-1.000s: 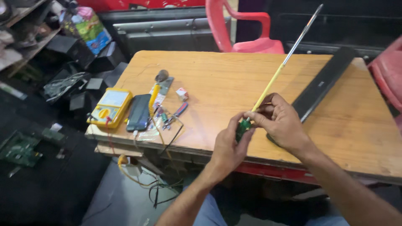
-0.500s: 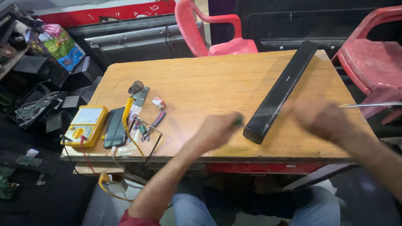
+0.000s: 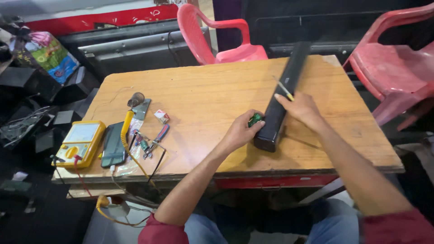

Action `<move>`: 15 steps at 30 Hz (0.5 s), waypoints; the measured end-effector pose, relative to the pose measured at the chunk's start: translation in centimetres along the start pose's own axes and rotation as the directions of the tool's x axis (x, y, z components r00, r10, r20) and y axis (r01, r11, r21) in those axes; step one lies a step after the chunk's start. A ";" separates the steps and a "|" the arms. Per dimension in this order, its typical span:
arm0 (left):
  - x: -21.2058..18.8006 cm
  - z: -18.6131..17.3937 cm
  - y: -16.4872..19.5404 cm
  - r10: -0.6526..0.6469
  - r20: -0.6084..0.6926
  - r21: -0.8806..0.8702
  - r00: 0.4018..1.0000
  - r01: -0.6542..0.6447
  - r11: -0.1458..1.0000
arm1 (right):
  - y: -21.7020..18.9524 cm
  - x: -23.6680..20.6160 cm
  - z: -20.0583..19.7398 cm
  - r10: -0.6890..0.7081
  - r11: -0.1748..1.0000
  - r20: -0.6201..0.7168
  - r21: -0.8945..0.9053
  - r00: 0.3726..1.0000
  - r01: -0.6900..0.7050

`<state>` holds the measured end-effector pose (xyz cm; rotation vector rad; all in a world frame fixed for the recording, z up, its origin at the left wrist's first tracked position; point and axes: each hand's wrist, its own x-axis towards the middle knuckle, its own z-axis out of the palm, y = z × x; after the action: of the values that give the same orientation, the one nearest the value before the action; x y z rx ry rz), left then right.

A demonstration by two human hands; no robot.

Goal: The person pries open the end cap of a black soundbar speaker on a wooden workbench, uses a screwdriver to remove its rear panel, and pulls out an internal circuit board. They then handle and reposition the board and probe it with a screwdriver while the opened speaker body lies on the bench.

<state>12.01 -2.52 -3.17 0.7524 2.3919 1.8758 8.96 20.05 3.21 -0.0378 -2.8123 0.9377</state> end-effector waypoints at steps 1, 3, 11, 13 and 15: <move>0.1 0.2 0.2 -0.013 -0.026 0.024 1.000 0.013 1.000 | -0.8 0.2 0.0 -0.003 1.000 0.009 -0.001 1.000 0.003; -0.1 0.5 0.9 0.093 -0.066 0.074 0.993 -0.088 0.993 | -2.4 0.3 0.3 0.018 0.996 0.029 0.091 0.999 -0.021; -2.3 2.0 3.3 0.204 -0.147 0.186 0.968 -0.176 0.967 | -5.8 0.4 0.6 -0.123 0.836 0.305 0.544 0.944 -0.066; -2.1 2.0 3.4 0.168 -0.072 0.170 0.983 -0.154 0.973 | -5.8 0.4 0.6 -0.141 0.799 0.403 0.585 0.904 -0.136; -1.4 1.7 3.4 0.186 0.076 0.173 0.980 -0.197 0.965 | -5.6 0.4 0.7 -0.090 0.779 0.437 0.591 0.895 -0.210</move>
<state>14.95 -0.90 -0.96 1.0731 2.5590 1.6835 8.66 15.23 6.07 0.2008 -2.6972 2.0966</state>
